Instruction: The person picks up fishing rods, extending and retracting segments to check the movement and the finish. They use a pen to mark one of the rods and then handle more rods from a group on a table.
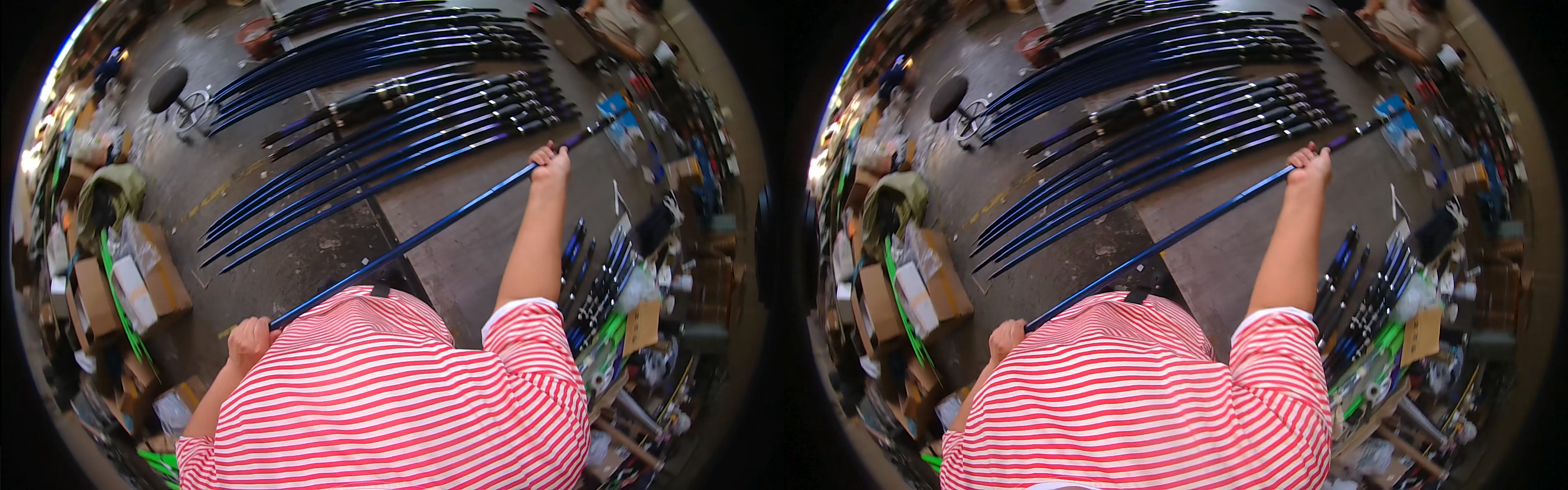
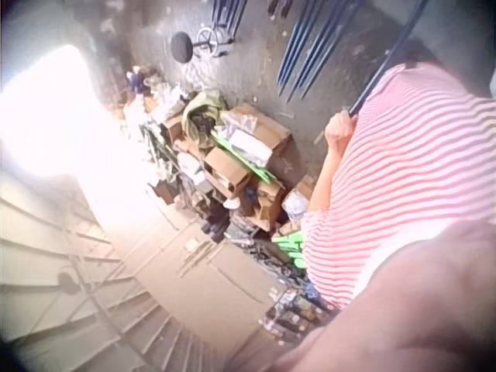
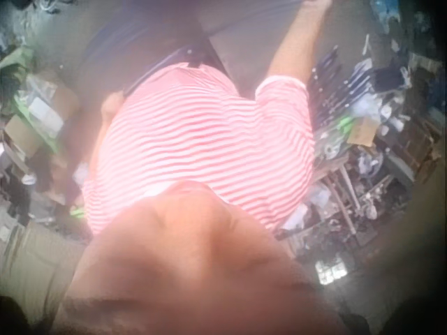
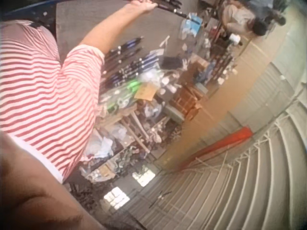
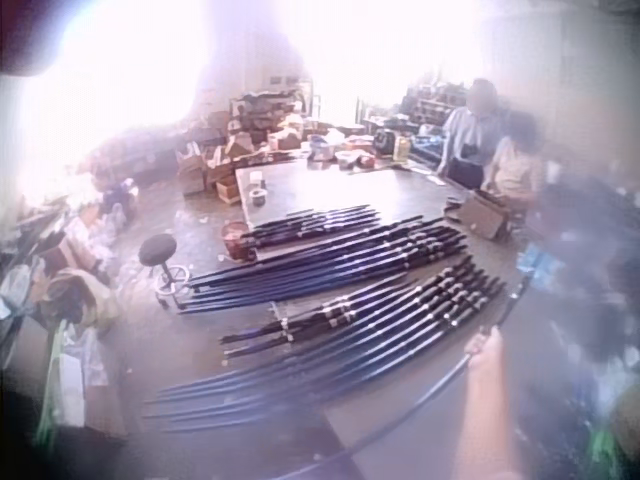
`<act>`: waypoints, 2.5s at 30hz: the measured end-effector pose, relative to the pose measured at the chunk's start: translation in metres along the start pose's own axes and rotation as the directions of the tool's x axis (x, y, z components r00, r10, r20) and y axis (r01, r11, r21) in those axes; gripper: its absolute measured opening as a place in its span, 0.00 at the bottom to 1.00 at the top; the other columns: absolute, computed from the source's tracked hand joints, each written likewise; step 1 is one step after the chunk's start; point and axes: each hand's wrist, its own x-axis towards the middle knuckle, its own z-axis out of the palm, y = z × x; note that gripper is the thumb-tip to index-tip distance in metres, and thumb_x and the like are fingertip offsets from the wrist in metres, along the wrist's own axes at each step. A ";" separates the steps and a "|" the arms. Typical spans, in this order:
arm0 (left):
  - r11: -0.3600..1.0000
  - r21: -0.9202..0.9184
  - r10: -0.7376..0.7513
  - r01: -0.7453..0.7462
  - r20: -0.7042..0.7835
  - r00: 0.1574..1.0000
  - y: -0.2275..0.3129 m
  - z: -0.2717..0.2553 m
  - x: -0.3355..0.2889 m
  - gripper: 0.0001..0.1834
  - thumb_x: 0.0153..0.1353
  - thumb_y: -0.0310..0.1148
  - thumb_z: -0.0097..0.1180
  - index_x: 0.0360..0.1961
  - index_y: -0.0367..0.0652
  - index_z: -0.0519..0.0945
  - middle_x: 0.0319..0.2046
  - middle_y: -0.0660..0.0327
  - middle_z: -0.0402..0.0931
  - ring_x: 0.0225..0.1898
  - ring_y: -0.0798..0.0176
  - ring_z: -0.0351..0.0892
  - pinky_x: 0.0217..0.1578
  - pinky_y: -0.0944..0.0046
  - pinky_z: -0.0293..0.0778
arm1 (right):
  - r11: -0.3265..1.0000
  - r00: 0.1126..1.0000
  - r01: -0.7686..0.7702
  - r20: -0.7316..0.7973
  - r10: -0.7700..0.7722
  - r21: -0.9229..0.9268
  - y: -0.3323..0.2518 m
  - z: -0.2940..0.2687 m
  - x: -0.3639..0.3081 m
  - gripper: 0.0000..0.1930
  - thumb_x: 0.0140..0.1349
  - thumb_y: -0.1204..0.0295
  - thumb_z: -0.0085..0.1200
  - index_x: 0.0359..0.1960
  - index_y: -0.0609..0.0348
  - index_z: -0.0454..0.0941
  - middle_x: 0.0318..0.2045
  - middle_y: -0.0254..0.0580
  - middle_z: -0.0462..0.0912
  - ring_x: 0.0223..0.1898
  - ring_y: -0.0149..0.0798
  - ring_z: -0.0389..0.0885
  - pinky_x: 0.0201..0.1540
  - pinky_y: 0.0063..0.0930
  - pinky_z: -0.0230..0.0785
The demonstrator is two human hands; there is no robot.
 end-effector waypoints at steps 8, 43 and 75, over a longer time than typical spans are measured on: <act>0.752 -0.448 -0.198 0.483 0.545 0.815 -0.014 -0.003 -0.017 0.22 0.60 0.43 0.45 0.18 0.35 0.70 0.14 0.46 0.68 0.17 0.46 0.72 0.18 0.58 0.67 | 0.958 0.831 -0.131 0.555 -0.035 0.256 -0.019 0.025 -0.077 0.27 0.59 0.41 0.31 0.16 0.51 0.58 0.08 0.25 0.50 0.08 0.22 0.44 0.08 0.15 0.38; -0.040 -0.890 0.210 0.454 0.437 0.875 0.004 -0.024 0.100 0.27 0.62 0.52 0.37 0.34 0.37 0.77 0.13 0.64 0.70 0.13 0.68 0.67 0.16 0.71 0.60 | 0.493 0.229 0.806 0.941 0.250 -0.327 0.187 0.023 -0.318 0.40 0.48 0.47 0.57 0.56 0.63 0.58 0.50 0.48 0.69 0.56 0.43 0.64 0.57 0.35 0.53; 0.034 -0.555 -0.392 0.831 0.758 0.522 -0.142 -0.033 -0.104 0.24 0.52 0.44 0.54 0.07 0.38 0.69 0.06 0.70 0.59 0.09 0.76 0.56 0.11 0.75 0.53 | 0.965 0.883 0.160 0.468 -0.046 -0.206 0.129 -0.058 -0.207 0.10 0.58 0.68 0.51 0.35 0.64 0.75 0.37 0.50 0.78 0.39 0.42 0.79 0.44 0.31 0.73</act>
